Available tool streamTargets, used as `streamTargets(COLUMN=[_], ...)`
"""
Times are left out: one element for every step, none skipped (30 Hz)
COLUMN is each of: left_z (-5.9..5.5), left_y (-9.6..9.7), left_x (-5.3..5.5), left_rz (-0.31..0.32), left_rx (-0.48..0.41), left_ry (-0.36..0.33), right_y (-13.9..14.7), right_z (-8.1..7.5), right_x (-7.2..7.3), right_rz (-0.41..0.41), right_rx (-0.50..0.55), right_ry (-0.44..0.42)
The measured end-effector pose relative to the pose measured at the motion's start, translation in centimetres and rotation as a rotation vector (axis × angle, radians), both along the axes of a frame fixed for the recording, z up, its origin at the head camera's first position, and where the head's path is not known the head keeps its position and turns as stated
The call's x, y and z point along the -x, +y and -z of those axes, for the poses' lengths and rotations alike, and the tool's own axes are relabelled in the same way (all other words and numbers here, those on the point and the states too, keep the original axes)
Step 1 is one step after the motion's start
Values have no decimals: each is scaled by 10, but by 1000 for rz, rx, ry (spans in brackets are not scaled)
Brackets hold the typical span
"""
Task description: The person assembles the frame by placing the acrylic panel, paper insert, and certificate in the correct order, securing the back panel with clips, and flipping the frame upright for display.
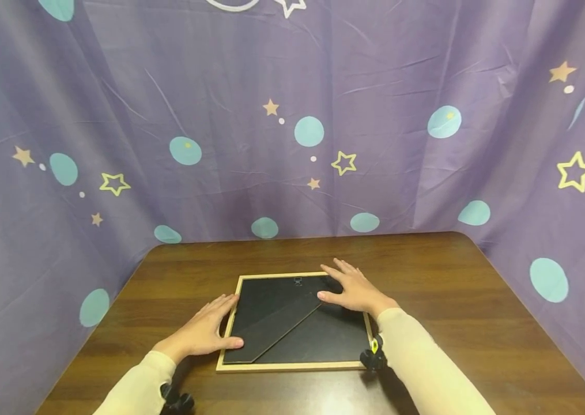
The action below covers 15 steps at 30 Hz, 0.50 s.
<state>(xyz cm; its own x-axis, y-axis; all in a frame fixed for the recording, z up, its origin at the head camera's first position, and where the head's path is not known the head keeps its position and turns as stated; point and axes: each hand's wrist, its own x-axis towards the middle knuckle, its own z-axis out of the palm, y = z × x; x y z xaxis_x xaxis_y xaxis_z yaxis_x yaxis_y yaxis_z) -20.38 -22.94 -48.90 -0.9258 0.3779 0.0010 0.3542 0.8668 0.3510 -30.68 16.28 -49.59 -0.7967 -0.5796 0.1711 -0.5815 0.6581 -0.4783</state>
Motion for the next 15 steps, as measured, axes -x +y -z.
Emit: streamTargets(left_z=[-2,-3,-4,-5,-5,-5,-5,-5,-4,-4,-3,-2,-1,0,1], left_y=[0,-1,-1,-2,-3,-3,-4,-4,-4,-4,-4,-3,-2,-1,0], left_x=[-2,-5,-8,-10,-12,-15,-17,-19,-21,-23,-24,-26,-27,-27,-28], left_rz=[-1,-3,-2,-1,0,1,3,5,6,6,5,6,6,9,14], left_rx=[-13,-25,-37,-47,-51,-59,-67,-69,-73,-75,-75,-75,-78,-76,-80], left_ry=[0,-1,3,8,10,13,14,13,12,8,2,1,0,3,5], right_y=[8,16,24,32,40,46,52,57,61,64,67,69,70,71,71], right_z=[-1,-2,-3,-2,-1,1,4,6,9,11,13,15,16,17,18], right_x=[-4,-8,-12,-17,-22,-28,-33,-38,-43,-47,-51,-55,-58,-60,-62], right_rz=[15,28,39,55,62,67,69,66,63,60,56,52,51,51,53], right_rx=[19,38,53,57,59,59,54,52,50,49,48,51,55,58,60], right_ry=[-10,-23,-38,-53,-65,-80,-88,-96,-103,-105,-101,-92,-81,-69,-58])
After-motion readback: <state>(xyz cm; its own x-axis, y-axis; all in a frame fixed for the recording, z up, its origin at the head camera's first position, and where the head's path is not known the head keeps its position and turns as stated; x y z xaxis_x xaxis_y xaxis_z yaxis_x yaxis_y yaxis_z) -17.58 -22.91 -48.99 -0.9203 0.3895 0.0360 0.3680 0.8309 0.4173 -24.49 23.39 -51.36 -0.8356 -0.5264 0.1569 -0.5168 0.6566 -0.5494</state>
